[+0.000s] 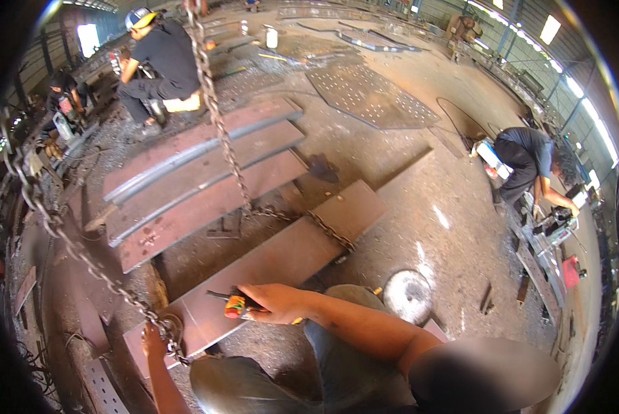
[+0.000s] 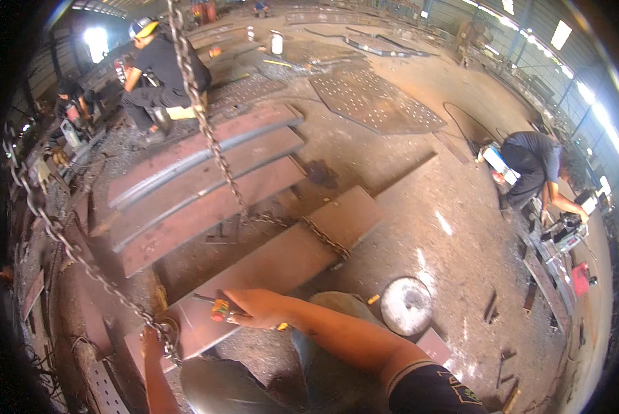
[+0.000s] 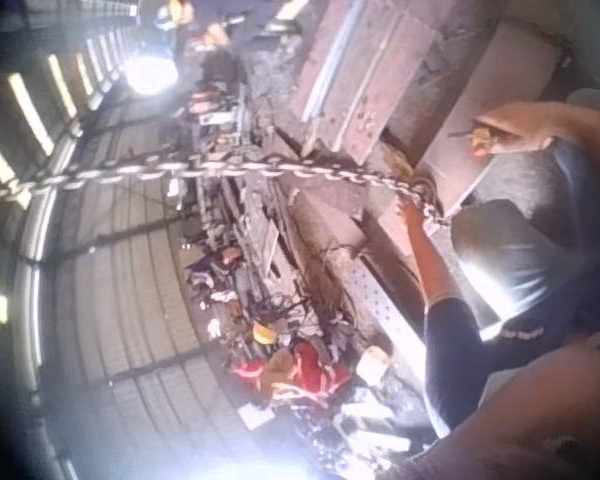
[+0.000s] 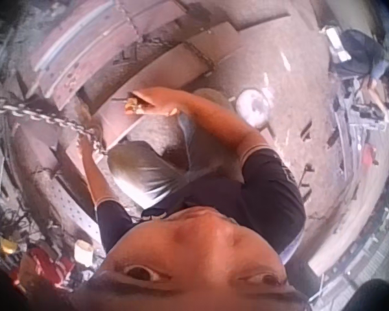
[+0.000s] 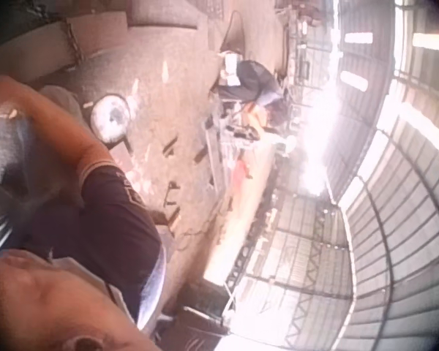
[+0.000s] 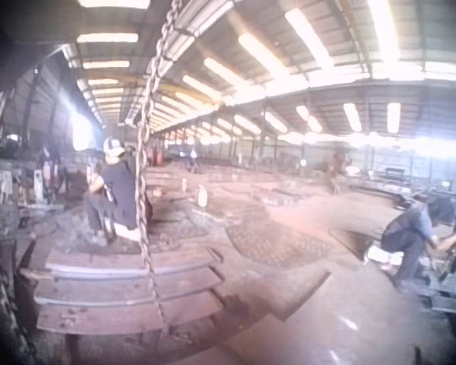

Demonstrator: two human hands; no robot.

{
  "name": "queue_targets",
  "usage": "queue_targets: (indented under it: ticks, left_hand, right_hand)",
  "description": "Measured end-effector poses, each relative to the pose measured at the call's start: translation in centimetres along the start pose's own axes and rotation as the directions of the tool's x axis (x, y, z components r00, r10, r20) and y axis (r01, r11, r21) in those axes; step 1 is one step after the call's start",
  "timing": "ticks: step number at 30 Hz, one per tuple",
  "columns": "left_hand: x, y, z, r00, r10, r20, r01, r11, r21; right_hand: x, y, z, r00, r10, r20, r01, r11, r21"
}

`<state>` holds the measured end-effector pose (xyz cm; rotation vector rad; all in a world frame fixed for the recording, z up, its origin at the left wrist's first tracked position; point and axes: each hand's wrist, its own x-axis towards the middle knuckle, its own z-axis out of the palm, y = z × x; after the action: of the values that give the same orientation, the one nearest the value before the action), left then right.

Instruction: The person operates an overhead crane using a handheld remote to lift and move a long metal beam. They attach chains to the beam, lift it, and reposition it within the workshop while other workers are present in the background.

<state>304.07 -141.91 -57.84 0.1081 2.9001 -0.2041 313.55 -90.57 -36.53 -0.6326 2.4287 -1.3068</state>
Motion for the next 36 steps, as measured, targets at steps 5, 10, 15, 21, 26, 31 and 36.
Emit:
queue_targets:
  ticks: [5, 10, 15, 21, 26, 31, 36]
  left_hand:
    - [0.6, 1.8, 0.2, 0.987, -0.157, 0.04, 0.161, 0.972, -0.169]
    - [1.7, 1.7, 2.4, 0.983, -0.054, -0.178, 0.003, 0.961, -0.277]
    - [-0.4, 0.4, 0.9, 0.971, -0.12, -0.206, 0.073, 0.972, -0.221]
    - [-5.0, -0.1, -1.2, 0.949, -0.293, -0.116, 0.238, 0.908, -0.345]
    - [-3.4, 0.1, -0.2, 0.939, -0.343, -0.016, 0.338, 0.932, -0.128]
    - [-2.4, 4.2, -1.4, 0.98, -0.197, -0.041, 0.199, 0.979, 0.04]
    - [-3.4, 6.0, -9.0, 0.946, -0.318, 0.064, 0.324, 0.936, -0.136]
  right_hand:
    - [0.9, 0.5, 1.3, 0.989, -0.089, -0.117, 0.079, 0.993, -0.088]
    - [0.9, 0.8, 1.3, 0.998, 0.055, 0.004, -0.054, 0.992, -0.117]
    - [1.0, 0.2, 1.8, 0.994, -0.084, -0.071, 0.062, 0.959, -0.276]
    - [0.5, 0.4, 2.1, 0.995, -0.04, -0.088, 0.019, 0.974, -0.224]
    - [-0.1, 0.8, 2.2, 0.995, -0.051, -0.082, 0.026, 0.959, -0.283]
    - [0.0, -0.3, 2.5, 0.993, -0.034, -0.115, 0.007, 0.974, -0.226]
    - [0.3, -0.6, 2.7, 0.994, -0.039, -0.104, 0.013, 0.972, -0.233]
